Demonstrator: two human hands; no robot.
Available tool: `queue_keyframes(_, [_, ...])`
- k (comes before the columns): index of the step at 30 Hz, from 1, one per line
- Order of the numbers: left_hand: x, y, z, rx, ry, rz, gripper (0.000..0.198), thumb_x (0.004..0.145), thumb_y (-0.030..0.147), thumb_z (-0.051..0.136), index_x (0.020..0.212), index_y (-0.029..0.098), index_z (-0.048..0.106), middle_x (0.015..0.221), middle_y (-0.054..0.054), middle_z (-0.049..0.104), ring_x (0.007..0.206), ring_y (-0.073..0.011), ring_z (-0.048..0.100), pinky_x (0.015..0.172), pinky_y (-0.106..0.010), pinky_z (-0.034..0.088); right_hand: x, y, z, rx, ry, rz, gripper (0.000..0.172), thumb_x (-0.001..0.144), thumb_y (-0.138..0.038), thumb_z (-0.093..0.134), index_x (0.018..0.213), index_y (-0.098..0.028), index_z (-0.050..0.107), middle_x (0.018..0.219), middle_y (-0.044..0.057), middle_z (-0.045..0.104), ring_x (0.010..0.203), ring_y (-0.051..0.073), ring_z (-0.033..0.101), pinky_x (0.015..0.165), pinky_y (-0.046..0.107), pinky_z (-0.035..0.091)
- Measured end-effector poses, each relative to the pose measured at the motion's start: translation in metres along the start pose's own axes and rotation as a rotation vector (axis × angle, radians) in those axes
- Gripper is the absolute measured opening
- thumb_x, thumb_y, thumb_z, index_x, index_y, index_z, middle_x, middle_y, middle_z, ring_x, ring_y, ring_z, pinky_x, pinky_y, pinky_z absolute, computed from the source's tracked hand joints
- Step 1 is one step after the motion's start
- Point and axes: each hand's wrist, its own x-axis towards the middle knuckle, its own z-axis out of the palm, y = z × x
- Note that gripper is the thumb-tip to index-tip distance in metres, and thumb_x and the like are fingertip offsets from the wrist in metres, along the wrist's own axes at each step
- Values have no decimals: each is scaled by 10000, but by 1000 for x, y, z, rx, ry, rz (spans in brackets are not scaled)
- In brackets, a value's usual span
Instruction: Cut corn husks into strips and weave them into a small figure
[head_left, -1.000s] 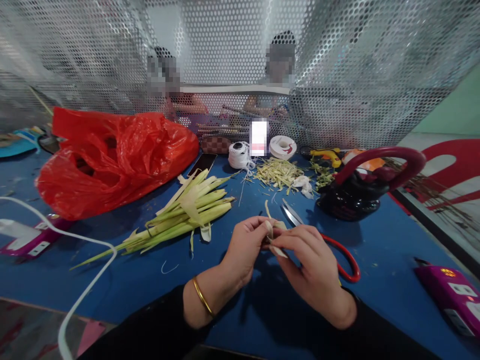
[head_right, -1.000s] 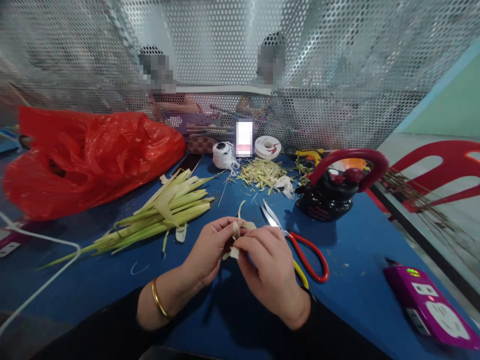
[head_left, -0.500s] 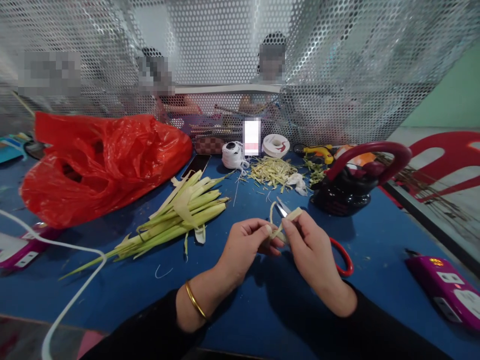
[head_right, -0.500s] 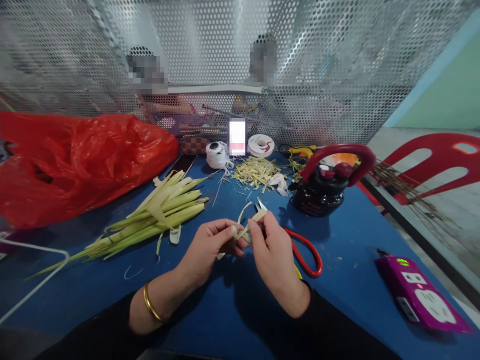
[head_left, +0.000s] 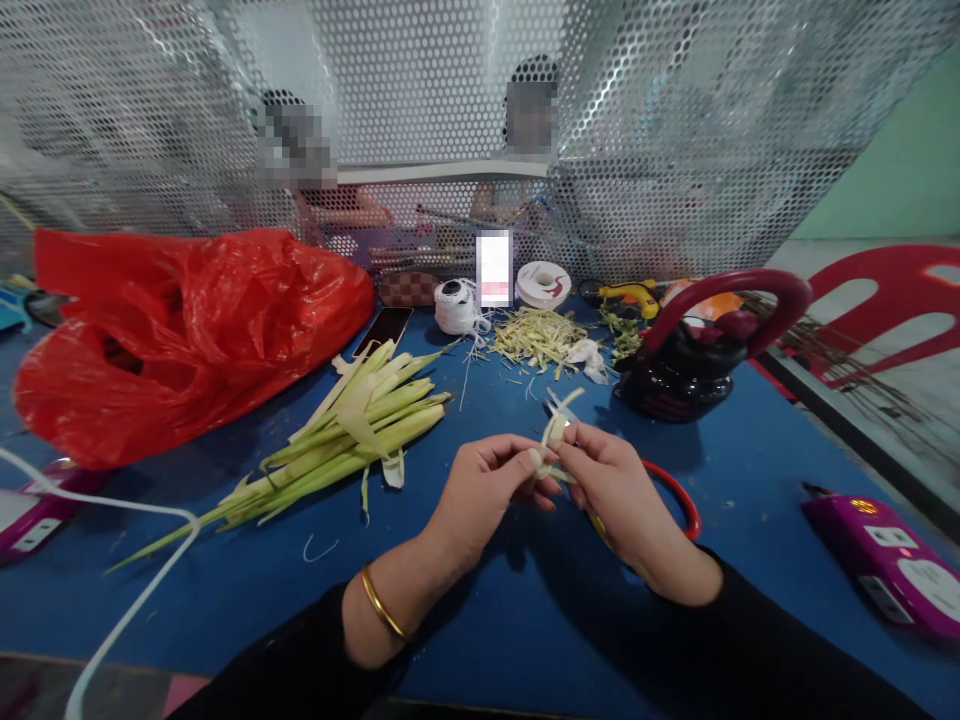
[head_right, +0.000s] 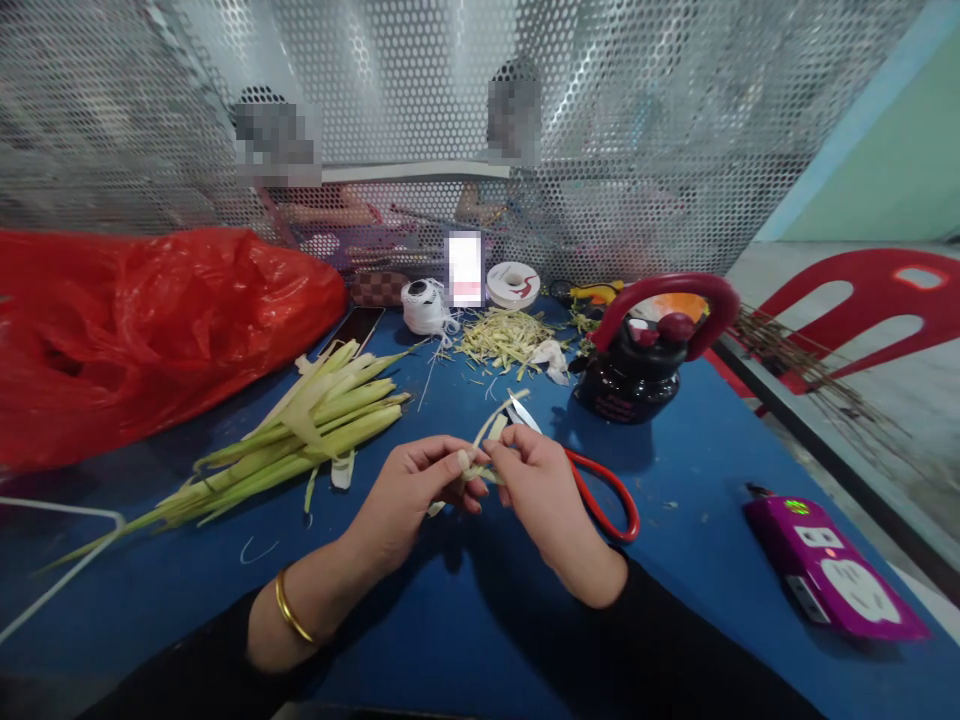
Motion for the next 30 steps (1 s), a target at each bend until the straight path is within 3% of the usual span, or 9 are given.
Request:
queue_keyframes(3, [1, 1, -1, 13, -7, -26, 234, 727, 342, 722, 788, 117, 729, 640, -66, 709, 520, -134, 623, 570, -249, 501, -1, -2, -1, 98, 11, 82, 318, 757, -424, 719, 918, -176, 602, 505, -74, 538, 370, 51, 376, 361, 165, 245])
queue_keyframes(6, [3, 2, -4, -22, 35, -59, 217, 737, 334, 702, 785, 122, 710, 649, -66, 713, 530, -130, 629, 582, -244, 505, -4, -7, -3, 135, -3, 19, 460, 770, -416, 718, 1141, -185, 576, 524, -64, 594, 391, 82, 455, 388, 185, 348])
queue_keyframes(12, [6, 3, -8, -73, 79, -90, 156, 727, 279, 686, 749, 126, 699, 652, -42, 686, 538, -117, 601, 581, -241, 511, -9, -23, -10, 168, -148, -114, 168, 797, -317, 646, 871, -175, 696, 652, 23, 700, 509, 141, 619, 522, 272, 501])
queue_keyframes(17, [5, 4, -8, -30, 33, -66, 191, 735, 322, 700, 693, 137, 683, 607, -32, 668, 552, -140, 621, 596, -260, 510, -9, -30, -13, 218, -270, -79, 227, 743, -253, 620, 918, -171, 738, 789, 75, 755, 592, 189, 681, 586, 334, 561])
queue_keyframes(20, [4, 6, -8, 5, 0, -68, 223, 724, 359, 728, 705, 139, 698, 635, -44, 689, 550, -144, 631, 602, -266, 507, -9, -25, -12, 70, -213, -169, 151, 779, -273, 682, 898, -192, 729, 752, 42, 739, 553, 155, 642, 545, 297, 535])
queue_keyframes(22, [3, 7, -8, 30, -36, -74, 233, 712, 366, 741, 699, 137, 703, 632, -48, 688, 538, -142, 628, 594, -266, 504, -9, -21, -12, -90, -118, -343, 86, 828, -267, 668, 839, -206, 728, 729, 25, 712, 569, 145, 617, 548, 283, 510])
queue_keyframes(26, [0, 8, -7, 65, -118, -106, 254, 705, 388, 749, 720, 137, 715, 632, -58, 695, 546, -148, 637, 584, -256, 504, -5, -16, -14, -360, -1, -730, 146, 860, -158, 610, 791, -222, 721, 881, 44, 682, 854, 196, 634, 746, 325, 498])
queue_keyframes(28, [0, 8, -6, 68, -145, -121, 263, 707, 396, 746, 721, 135, 711, 633, -62, 698, 545, -146, 642, 581, -247, 502, -4, -15, -15, -438, -26, -740, 162, 876, -151, 577, 768, -210, 682, 876, 42, 669, 858, 193, 621, 765, 323, 481])
queue_keyframes(30, [-1, 8, -6, 61, -158, -129, 263, 707, 394, 743, 713, 134, 704, 638, -67, 702, 541, -144, 643, 581, -242, 504, -3, -14, -14, -505, -41, -663, 182, 900, -174, 548, 734, -202, 616, 755, 12, 629, 718, 162, 582, 681, 289, 458])
